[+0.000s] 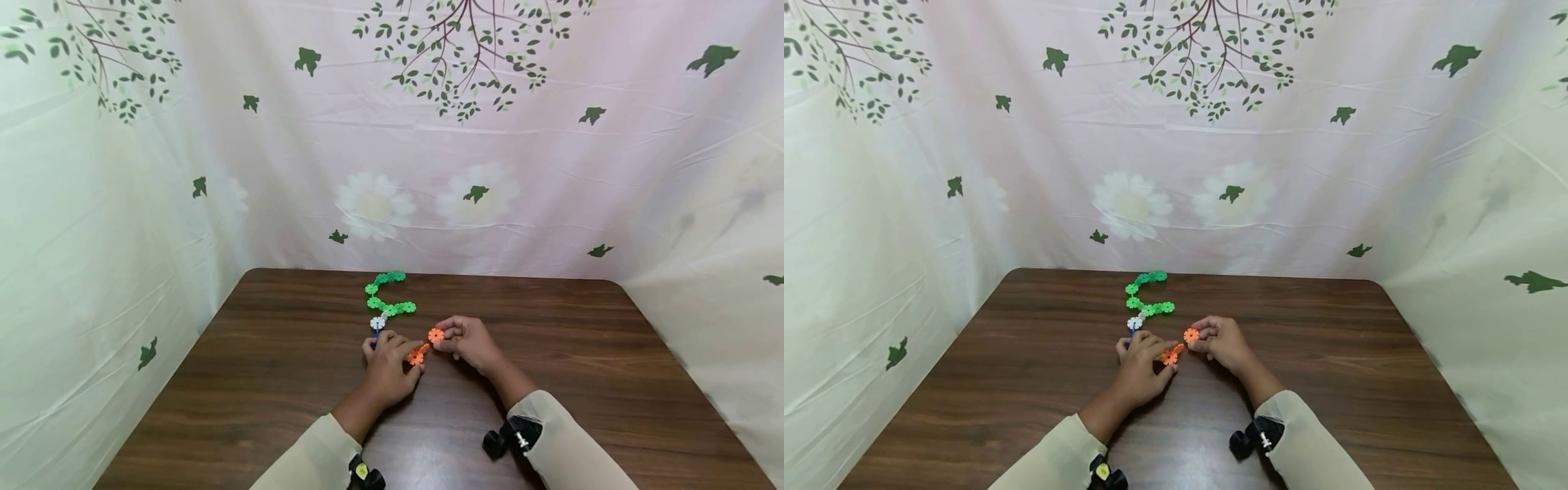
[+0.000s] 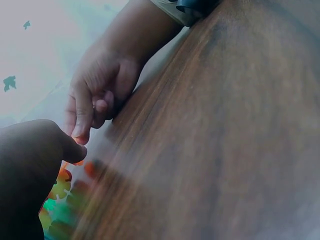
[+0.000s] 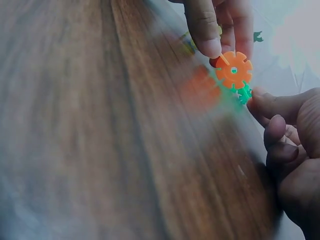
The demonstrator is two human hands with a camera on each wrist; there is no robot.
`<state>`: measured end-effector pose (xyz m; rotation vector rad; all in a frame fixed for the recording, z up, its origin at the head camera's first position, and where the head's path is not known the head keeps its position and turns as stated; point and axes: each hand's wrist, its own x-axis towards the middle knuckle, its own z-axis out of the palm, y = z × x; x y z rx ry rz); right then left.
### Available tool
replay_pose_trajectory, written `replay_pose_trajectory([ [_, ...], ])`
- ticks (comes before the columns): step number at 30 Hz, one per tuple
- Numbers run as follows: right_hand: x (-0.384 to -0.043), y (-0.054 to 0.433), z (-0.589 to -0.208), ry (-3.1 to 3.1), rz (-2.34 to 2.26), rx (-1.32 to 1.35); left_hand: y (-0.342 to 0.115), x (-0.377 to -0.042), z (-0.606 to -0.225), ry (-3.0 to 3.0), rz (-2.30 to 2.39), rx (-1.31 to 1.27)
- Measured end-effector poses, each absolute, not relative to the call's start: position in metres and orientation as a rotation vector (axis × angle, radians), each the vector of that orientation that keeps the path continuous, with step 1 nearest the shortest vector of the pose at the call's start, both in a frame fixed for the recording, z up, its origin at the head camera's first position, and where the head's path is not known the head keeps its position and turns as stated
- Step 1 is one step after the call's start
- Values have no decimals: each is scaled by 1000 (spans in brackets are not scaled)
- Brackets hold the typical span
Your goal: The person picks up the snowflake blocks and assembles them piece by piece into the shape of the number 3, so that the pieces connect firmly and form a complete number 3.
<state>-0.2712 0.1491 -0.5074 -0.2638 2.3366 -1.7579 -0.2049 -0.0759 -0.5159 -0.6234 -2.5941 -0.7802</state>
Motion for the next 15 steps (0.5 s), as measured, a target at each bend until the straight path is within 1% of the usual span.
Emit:
replay_pose_trajectory([
  [15,-268,149,-506,2231,-1761,-328,-76,-206,-519,-2585,-774,-625],
])
